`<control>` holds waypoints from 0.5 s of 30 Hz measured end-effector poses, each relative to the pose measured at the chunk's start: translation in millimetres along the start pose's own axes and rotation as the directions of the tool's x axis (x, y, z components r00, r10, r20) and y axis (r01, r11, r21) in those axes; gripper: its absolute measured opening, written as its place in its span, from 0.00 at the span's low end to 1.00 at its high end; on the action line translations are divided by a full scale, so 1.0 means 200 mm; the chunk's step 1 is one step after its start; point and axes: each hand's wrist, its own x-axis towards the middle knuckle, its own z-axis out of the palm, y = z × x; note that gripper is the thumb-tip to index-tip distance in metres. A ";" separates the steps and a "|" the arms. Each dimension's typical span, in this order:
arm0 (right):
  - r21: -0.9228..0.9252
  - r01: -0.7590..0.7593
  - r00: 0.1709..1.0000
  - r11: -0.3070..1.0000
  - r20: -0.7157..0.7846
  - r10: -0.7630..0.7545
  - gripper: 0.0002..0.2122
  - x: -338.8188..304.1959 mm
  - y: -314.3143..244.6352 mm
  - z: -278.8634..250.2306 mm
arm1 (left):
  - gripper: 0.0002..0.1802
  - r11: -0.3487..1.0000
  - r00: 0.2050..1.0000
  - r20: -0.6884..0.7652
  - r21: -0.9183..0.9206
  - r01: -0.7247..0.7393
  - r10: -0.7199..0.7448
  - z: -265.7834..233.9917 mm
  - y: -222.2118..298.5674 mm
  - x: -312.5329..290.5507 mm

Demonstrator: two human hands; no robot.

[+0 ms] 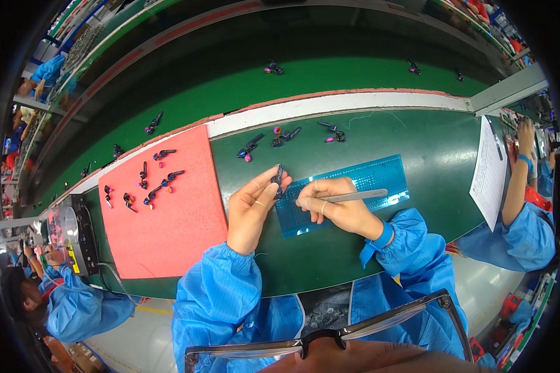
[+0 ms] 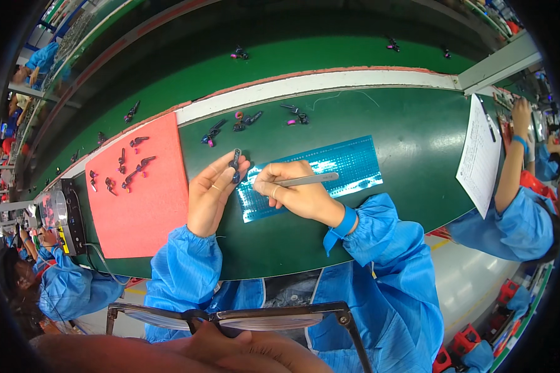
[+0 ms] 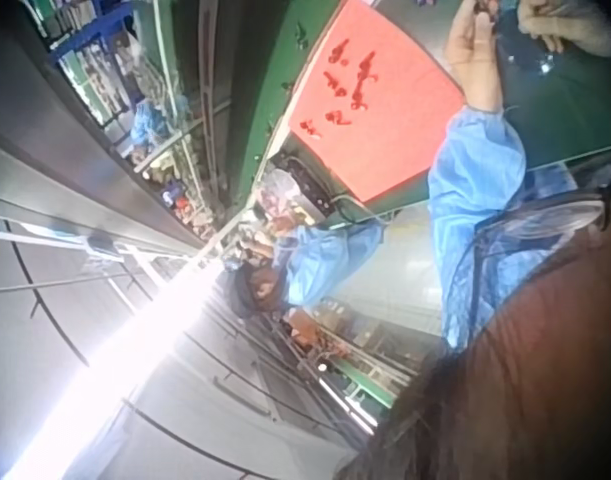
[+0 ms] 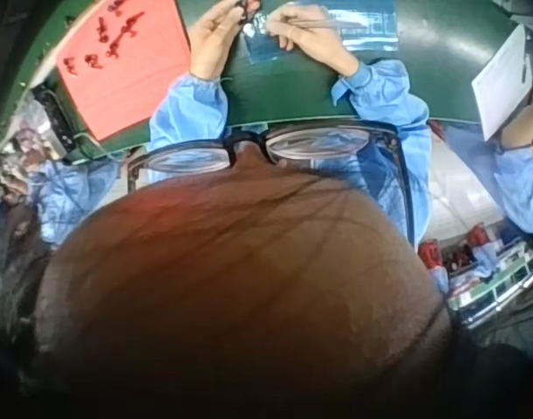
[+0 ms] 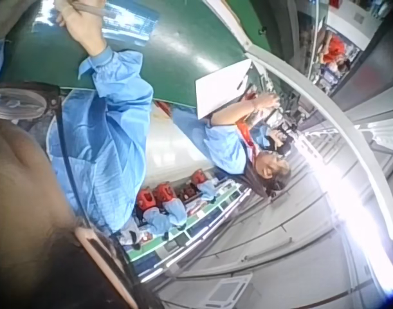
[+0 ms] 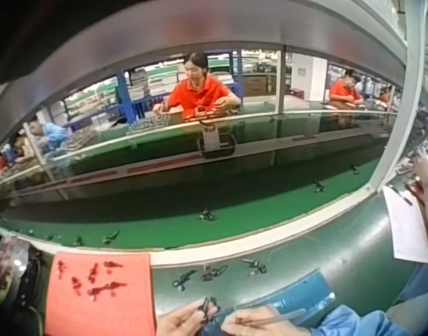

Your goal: The person is sitting at an electronics assembly line, using a small precision tool to pick up small black components from a red tray and place them into an assembly jig.

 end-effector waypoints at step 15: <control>0.232 0.049 0.998 0.971 0.027 -0.057 0.08 -0.01 0.02 -0.03 | 0.15 0.956 0.992 0.046 0.267 -0.122 0.114 0.02 0.06 0.06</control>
